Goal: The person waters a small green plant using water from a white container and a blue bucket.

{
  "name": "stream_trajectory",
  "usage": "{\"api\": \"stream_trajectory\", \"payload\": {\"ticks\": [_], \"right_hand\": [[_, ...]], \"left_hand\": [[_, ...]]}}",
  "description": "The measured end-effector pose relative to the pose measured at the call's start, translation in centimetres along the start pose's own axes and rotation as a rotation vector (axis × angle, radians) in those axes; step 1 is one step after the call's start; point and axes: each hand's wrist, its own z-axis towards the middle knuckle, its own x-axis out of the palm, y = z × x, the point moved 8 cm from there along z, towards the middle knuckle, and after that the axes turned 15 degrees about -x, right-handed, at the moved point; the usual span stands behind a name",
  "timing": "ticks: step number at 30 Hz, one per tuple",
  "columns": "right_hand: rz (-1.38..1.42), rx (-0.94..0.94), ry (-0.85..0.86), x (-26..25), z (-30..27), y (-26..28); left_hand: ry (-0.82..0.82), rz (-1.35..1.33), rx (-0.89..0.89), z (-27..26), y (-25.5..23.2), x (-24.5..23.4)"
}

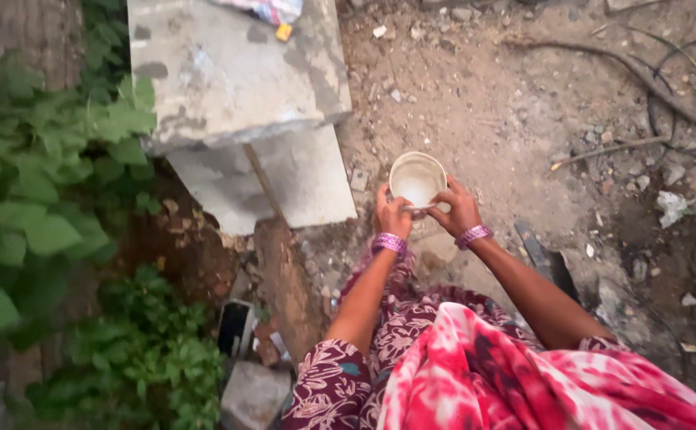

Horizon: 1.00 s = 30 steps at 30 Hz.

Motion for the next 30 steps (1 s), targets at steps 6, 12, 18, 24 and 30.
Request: {"api": "stream_trajectory", "payload": {"ticks": [6,12,18,24,30], "right_hand": [[-0.069,0.104,-0.021,0.9,7.0,-3.3],[-0.082,0.21,-0.085,0.7,12.7,-5.2],[-0.117,0.224,-0.095,-0.8,16.1,-8.3],[-0.126,0.244,-0.135,-2.0,16.4,-12.6],[-0.134,0.222,-0.103,-2.5,17.4,-19.3]], "left_hand": [[-0.005,0.079,0.227,9.0,-3.1,0.5],[0.134,0.015,0.196,16.3,-6.0,0.4],[0.168,0.028,0.2,20.2,-9.5,1.7],[0.17,-0.008,0.269,22.6,-11.2,5.4],[0.158,0.054,0.258,25.7,-12.7,9.4]]}}
